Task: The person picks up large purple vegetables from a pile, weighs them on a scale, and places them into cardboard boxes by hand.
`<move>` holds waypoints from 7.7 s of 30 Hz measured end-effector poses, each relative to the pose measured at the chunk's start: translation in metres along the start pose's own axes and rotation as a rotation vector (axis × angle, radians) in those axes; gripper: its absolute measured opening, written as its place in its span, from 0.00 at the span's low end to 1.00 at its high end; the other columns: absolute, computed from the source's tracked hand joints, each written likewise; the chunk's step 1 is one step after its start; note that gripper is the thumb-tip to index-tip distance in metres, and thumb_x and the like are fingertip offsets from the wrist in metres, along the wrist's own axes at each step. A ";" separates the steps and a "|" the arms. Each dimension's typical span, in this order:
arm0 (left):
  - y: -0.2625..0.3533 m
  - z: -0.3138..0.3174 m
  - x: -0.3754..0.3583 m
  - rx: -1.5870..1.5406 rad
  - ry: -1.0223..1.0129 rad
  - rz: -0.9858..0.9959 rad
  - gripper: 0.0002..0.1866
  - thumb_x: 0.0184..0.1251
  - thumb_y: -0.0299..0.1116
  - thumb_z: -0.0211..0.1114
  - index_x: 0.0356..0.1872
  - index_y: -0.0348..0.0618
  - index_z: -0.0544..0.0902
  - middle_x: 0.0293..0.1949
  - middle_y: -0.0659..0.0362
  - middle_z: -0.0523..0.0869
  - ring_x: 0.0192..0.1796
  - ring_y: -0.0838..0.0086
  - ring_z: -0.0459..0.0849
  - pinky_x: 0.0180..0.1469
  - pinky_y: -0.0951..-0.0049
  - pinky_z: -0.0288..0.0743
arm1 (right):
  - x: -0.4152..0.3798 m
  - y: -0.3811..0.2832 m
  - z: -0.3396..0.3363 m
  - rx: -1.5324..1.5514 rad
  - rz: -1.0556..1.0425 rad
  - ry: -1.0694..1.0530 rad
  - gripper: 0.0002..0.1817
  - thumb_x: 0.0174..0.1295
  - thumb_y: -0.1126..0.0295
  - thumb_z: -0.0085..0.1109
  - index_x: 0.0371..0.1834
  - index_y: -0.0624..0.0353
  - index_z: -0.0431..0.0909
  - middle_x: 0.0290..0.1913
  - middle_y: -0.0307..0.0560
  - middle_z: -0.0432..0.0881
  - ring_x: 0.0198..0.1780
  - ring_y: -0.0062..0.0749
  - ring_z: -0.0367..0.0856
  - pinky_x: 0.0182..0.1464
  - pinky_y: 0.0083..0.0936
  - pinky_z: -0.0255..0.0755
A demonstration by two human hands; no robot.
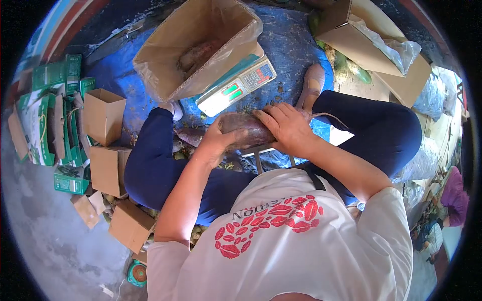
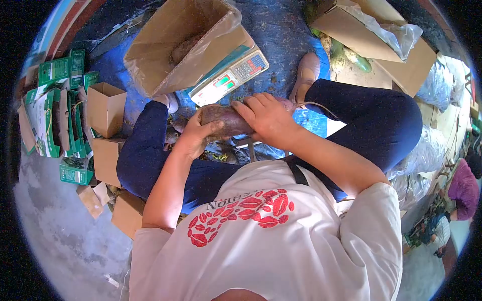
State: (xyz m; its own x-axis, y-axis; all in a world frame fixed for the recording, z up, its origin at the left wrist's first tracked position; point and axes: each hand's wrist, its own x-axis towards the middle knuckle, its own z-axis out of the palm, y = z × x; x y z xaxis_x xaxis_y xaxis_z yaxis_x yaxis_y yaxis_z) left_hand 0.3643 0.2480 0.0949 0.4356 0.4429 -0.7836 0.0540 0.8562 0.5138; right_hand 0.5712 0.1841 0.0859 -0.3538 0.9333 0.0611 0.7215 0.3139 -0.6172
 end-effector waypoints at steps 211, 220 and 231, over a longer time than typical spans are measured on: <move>-0.320 -0.231 -0.154 1.075 1.198 -0.188 0.18 0.51 0.41 0.62 0.41 0.42 0.78 0.40 0.49 0.79 0.45 0.54 0.78 0.50 0.60 0.71 | -0.048 0.058 0.051 -0.309 0.456 -0.591 0.14 0.58 0.59 0.53 0.40 0.57 0.75 0.36 0.60 0.80 0.40 0.53 0.79 0.42 0.44 0.73; -0.275 -0.228 -0.091 1.304 1.077 0.048 0.24 0.49 0.38 0.65 0.48 0.44 0.73 0.49 0.52 0.73 0.53 0.58 0.70 0.54 0.58 0.66 | -0.044 0.071 0.061 -0.305 0.440 -0.577 0.14 0.58 0.60 0.54 0.40 0.59 0.74 0.34 0.61 0.80 0.39 0.56 0.79 0.42 0.45 0.72; -0.348 -0.156 -0.076 1.371 0.652 0.075 0.20 0.57 0.41 0.58 0.49 0.43 0.75 0.51 0.52 0.73 0.56 0.58 0.68 0.59 0.53 0.59 | -0.045 0.070 0.070 -0.227 0.427 -0.700 0.13 0.57 0.64 0.56 0.39 0.60 0.74 0.35 0.58 0.80 0.39 0.53 0.79 0.42 0.42 0.72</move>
State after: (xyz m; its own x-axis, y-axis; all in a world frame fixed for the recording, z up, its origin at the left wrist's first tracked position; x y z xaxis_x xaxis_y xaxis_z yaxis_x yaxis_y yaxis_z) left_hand 0.1723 -0.0424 -0.0785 0.0344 0.8237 -0.5660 0.9782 0.0885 0.1881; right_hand 0.5962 0.1517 -0.0155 -0.2565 0.6799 -0.6870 0.9523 0.0562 -0.2999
